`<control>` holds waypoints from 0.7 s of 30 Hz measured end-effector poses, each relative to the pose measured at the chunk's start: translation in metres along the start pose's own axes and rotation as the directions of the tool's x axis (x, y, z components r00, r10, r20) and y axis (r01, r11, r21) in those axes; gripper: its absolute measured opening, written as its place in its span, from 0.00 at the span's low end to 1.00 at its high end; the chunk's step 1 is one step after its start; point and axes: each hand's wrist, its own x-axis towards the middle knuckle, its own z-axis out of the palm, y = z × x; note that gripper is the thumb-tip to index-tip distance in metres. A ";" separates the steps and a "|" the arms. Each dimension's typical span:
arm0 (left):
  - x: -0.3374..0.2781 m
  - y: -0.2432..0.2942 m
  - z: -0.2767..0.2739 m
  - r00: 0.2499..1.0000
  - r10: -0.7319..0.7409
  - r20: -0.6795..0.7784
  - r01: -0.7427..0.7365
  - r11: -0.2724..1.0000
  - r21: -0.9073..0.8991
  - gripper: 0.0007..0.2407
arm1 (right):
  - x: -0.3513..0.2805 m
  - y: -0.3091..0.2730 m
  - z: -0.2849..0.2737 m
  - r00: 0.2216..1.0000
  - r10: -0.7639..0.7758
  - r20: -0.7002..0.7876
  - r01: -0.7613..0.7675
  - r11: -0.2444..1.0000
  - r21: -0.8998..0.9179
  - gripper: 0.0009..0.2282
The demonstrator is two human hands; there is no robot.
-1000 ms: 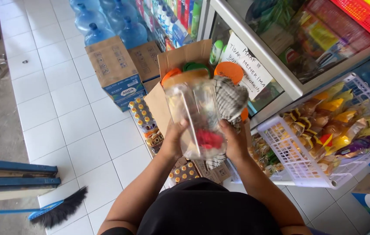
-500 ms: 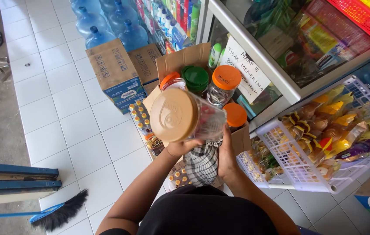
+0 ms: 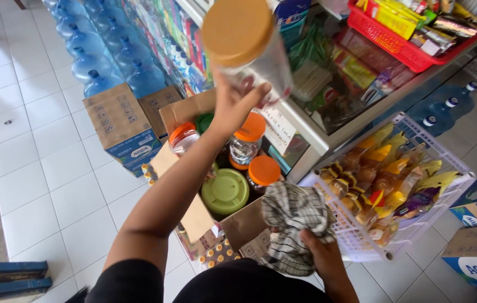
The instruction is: Wiping down plastic food jars with a cloth and organizing them in a grocery store.
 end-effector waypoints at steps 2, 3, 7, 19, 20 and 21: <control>0.050 -0.008 0.038 0.998 0.034 0.055 -0.029 0.996 -0.081 0.38 | -0.002 0.009 -0.031 0.992 -0.008 -0.126 0.011 1.000 0.020 0.23; 0.074 -0.012 0.058 0.993 0.064 0.102 -0.048 0.986 -0.160 0.41 | -0.002 0.014 -0.047 0.969 -0.006 -0.247 0.016 0.999 0.038 0.24; 0.124 -0.111 0.073 0.978 0.173 0.113 -0.192 0.964 0.185 0.47 | -0.015 -0.006 -0.067 0.947 0.007 -0.320 0.049 0.985 0.168 0.28; 0.203 -0.238 0.094 0.920 0.384 -0.072 -0.214 0.650 0.730 0.55 | 0.000 0.068 -0.146 0.886 -0.229 -0.404 0.226 0.973 -0.056 0.29; 0.205 -0.241 0.096 0.923 0.373 -0.097 -0.179 0.636 0.751 0.55 | 0.000 0.086 -0.159 0.834 -0.388 -0.391 0.311 0.918 -0.247 0.26; 0.206 -0.244 0.097 0.924 0.363 -0.121 -0.143 0.621 0.771 0.55 | -0.001 0.104 -0.172 0.769 -0.537 -0.347 0.380 0.820 -0.428 0.23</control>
